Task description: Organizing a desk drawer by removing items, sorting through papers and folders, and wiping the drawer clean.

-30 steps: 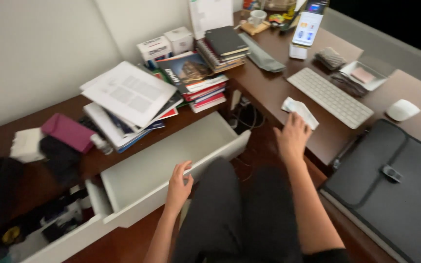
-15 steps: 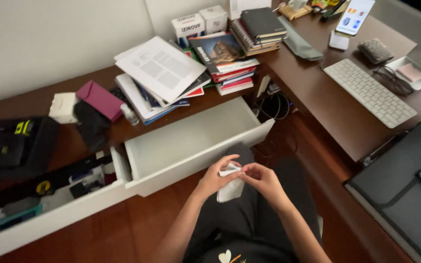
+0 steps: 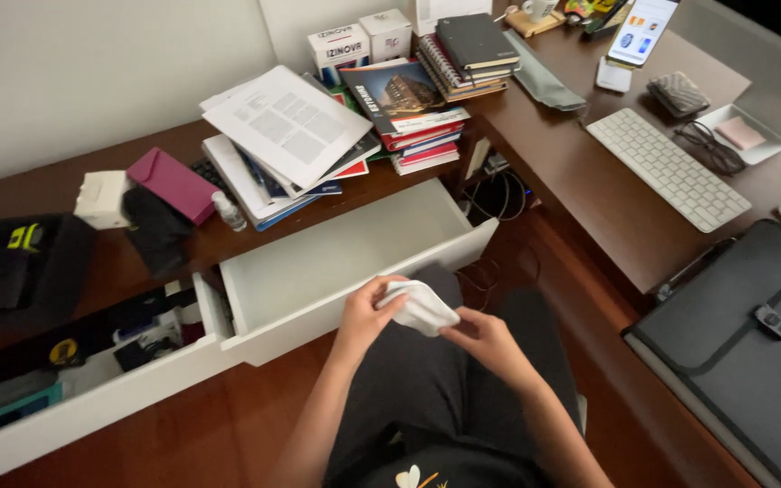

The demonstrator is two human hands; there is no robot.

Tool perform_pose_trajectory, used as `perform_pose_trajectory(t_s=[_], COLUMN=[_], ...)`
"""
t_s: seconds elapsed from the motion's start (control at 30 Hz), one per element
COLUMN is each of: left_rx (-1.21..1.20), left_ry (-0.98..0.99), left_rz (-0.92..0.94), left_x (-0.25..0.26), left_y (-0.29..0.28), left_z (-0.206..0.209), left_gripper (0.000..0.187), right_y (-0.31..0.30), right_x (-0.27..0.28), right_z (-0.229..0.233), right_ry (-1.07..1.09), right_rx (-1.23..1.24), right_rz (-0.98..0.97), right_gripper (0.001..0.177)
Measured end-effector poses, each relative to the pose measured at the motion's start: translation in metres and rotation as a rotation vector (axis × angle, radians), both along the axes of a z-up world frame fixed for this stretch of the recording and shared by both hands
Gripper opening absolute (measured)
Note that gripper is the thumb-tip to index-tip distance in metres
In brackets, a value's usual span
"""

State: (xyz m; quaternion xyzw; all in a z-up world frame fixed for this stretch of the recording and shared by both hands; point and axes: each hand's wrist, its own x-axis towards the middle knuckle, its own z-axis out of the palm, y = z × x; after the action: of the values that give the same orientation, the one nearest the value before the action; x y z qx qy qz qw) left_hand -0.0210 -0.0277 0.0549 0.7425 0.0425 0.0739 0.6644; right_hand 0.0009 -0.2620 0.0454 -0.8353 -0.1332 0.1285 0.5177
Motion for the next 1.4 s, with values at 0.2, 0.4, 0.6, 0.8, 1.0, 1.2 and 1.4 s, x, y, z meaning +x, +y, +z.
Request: perform_pose_trajectory(t_s=[0.2, 0.4, 0.6, 0.8, 1.0, 1.2, 1.4], left_rx=[0.120, 0.227, 0.276, 0.419, 0.424, 0.500, 0.645], left_ry=[0.089, 0.119, 0.155, 0.142, 0.250, 0.321, -0.094], left_rz=[-0.079, -0.136, -0.062, 0.247, 0.282, 0.375, 0.063], left_x=[-0.007, 0.001, 0.018, 0.044, 0.079, 0.111, 0.135], left_y=[0.008, 0.005, 0.013, 0.045, 0.101, 0.149, 0.151], left_z=[0.014, 0.028, -0.005, -0.053, -0.104, -0.150, -0.199], left_gripper=[0.040, 0.025, 0.025, 0.051, 0.057, 0.042, 0.041], right_y=[-0.017, -0.035, -0.042, -0.050, -0.044, 0.002, 0.066], right_x=[0.011, 0.024, 0.031, 0.044, 0.066, 0.105, 0.174], right_z=[0.044, 0.051, 0.038, 0.038, 0.011, -0.003, -0.058], right_ry=[0.196, 0.217, 0.202, 0.125, 0.163, 0.117, -0.013], right_rx=[0.339, 0.336, 0.198, -0.034, -0.011, -0.161, -0.288], right_rz=[-0.286, -0.402, -0.364, -0.346, -0.333, -0.175, 0.006], right_gripper=[0.015, 0.017, 0.018, 0.019, 0.017, 0.026, 0.036])
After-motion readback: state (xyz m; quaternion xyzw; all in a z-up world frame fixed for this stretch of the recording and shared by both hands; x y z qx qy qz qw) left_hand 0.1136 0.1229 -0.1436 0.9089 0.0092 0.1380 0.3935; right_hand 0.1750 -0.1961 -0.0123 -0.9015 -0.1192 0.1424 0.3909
